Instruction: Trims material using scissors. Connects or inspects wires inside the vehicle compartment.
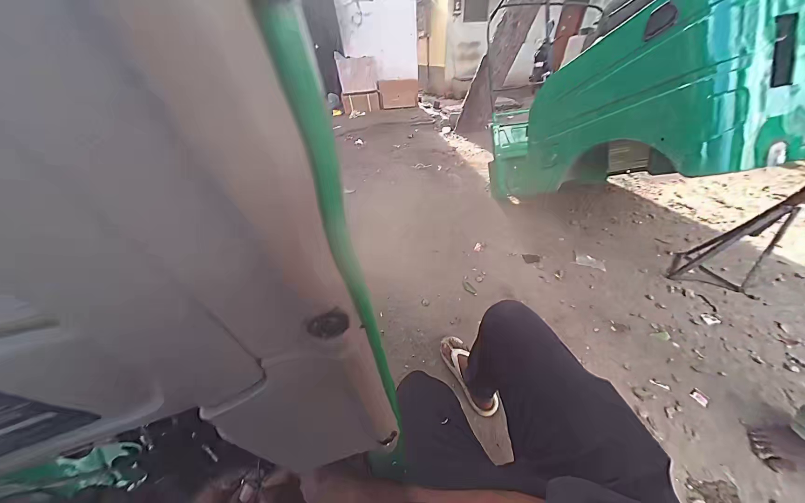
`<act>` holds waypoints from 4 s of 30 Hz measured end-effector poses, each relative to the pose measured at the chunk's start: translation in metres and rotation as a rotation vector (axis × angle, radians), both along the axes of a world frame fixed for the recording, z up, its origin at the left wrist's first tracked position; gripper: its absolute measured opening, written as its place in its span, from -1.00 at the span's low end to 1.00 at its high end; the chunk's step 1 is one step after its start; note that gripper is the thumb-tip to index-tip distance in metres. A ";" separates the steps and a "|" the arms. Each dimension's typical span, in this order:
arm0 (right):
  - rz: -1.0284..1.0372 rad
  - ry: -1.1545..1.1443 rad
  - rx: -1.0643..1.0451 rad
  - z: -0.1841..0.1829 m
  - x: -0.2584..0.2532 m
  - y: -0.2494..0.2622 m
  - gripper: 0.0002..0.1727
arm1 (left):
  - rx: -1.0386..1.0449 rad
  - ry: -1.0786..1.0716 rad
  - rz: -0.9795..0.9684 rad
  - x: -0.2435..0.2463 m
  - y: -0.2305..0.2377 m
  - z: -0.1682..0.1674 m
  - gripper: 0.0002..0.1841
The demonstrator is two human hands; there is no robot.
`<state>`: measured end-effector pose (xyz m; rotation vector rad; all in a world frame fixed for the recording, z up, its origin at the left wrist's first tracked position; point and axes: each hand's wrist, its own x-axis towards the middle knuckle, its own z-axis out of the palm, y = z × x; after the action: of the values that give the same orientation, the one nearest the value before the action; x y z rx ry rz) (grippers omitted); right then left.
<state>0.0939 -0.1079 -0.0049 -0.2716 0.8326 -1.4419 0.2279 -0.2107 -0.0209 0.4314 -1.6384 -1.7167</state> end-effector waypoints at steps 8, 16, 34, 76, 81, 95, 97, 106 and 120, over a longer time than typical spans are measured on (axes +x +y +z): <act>-0.189 0.496 -0.114 -0.006 0.001 0.007 -0.59 | 0.189 0.065 0.164 -0.003 0.014 -0.001 -0.90; -0.651 1.788 -0.389 -0.021 0.011 0.001 -0.69 | 0.271 0.136 0.193 -0.012 0.023 0.001 -0.86; -0.319 0.678 -0.118 0.004 0.012 0.003 -0.81 | 0.283 0.117 0.211 -0.011 0.024 0.002 -0.85; -0.170 0.310 0.051 -0.005 -0.001 0.001 -0.76 | 0.223 0.045 0.155 -0.012 0.026 -0.005 -0.84; -0.051 -0.104 0.033 -0.006 -0.001 0.005 -0.74 | 0.203 0.098 0.134 -0.007 0.024 -0.002 -0.83; -0.701 1.776 -0.385 -0.024 0.004 0.005 -0.83 | 0.239 0.079 0.251 -0.011 0.033 0.004 -0.84; -0.693 1.773 -0.393 -0.023 0.003 0.004 -0.85 | 0.237 0.078 0.254 -0.011 0.033 0.004 -0.84; 0.004 -0.096 0.011 -0.011 -0.002 -0.002 -0.76 | 0.231 0.109 0.172 -0.009 0.028 -0.003 -0.81; -0.707 1.807 -0.370 -0.022 0.010 0.009 -0.73 | 0.232 0.117 0.252 -0.010 0.036 0.007 -0.81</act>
<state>0.1038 -0.0991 -0.0267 -1.8720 2.2122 -1.7639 0.2177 -0.1751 -0.0143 0.6078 -1.2498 -1.7100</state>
